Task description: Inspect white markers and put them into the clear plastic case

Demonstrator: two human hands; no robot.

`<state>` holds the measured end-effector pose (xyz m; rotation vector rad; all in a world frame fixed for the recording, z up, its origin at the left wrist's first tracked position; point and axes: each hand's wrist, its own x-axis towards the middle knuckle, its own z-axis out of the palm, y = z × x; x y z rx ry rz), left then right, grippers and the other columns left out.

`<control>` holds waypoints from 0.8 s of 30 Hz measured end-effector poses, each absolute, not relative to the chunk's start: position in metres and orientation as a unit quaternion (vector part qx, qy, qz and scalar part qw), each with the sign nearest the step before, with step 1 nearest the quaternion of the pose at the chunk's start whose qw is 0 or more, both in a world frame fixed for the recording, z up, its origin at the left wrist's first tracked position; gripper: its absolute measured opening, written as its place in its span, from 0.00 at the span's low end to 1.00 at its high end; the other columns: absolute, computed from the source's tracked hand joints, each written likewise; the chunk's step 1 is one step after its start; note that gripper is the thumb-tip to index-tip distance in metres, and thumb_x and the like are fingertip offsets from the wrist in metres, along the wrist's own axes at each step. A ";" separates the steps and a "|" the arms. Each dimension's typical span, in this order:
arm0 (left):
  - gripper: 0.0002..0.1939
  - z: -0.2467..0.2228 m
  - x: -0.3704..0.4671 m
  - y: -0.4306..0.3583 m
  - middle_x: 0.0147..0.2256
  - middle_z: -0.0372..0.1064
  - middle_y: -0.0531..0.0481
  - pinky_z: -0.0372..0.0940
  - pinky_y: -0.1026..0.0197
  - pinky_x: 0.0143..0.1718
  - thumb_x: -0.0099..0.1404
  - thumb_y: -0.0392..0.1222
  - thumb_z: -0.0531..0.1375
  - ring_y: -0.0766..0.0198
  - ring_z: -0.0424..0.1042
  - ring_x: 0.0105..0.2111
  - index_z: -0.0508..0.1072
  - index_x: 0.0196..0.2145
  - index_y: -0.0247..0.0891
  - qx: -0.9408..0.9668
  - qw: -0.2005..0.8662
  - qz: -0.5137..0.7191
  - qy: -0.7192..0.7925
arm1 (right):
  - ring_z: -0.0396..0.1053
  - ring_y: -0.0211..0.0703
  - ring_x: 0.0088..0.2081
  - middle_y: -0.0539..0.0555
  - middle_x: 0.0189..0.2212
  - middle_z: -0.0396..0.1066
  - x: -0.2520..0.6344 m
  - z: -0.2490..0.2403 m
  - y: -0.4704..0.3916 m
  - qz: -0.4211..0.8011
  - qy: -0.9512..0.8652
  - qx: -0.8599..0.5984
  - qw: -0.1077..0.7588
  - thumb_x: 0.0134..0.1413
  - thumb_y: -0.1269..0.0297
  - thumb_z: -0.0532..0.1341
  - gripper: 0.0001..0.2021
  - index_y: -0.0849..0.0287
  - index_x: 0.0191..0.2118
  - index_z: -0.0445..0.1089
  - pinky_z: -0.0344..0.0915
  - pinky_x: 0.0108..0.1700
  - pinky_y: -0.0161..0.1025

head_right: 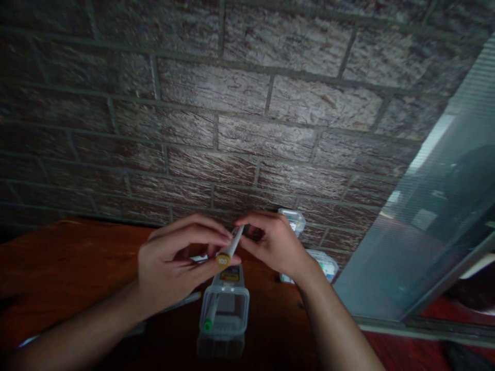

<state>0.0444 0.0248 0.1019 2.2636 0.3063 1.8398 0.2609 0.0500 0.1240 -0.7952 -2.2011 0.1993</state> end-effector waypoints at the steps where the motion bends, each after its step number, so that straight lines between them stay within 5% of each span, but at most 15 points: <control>1: 0.12 0.102 0.044 0.024 0.40 0.82 0.47 0.73 0.67 0.30 0.62 0.28 0.74 0.70 0.76 0.28 0.82 0.41 0.37 0.768 0.103 0.624 0.104 | 0.78 0.41 0.33 0.56 0.40 0.84 0.261 0.124 0.049 0.076 -0.864 -0.312 0.388 0.63 0.66 0.69 0.06 0.58 0.45 0.82 0.72 0.37 0.38; 24: 0.11 0.105 0.044 0.025 0.40 0.81 0.46 0.71 0.68 0.29 0.60 0.25 0.73 0.72 0.74 0.27 0.82 0.40 0.32 0.764 0.080 0.634 0.089 | 0.77 0.39 0.32 0.55 0.37 0.84 0.260 0.125 0.049 0.048 -0.873 -0.295 0.384 0.63 0.68 0.69 0.06 0.61 0.44 0.82 0.71 0.35 0.33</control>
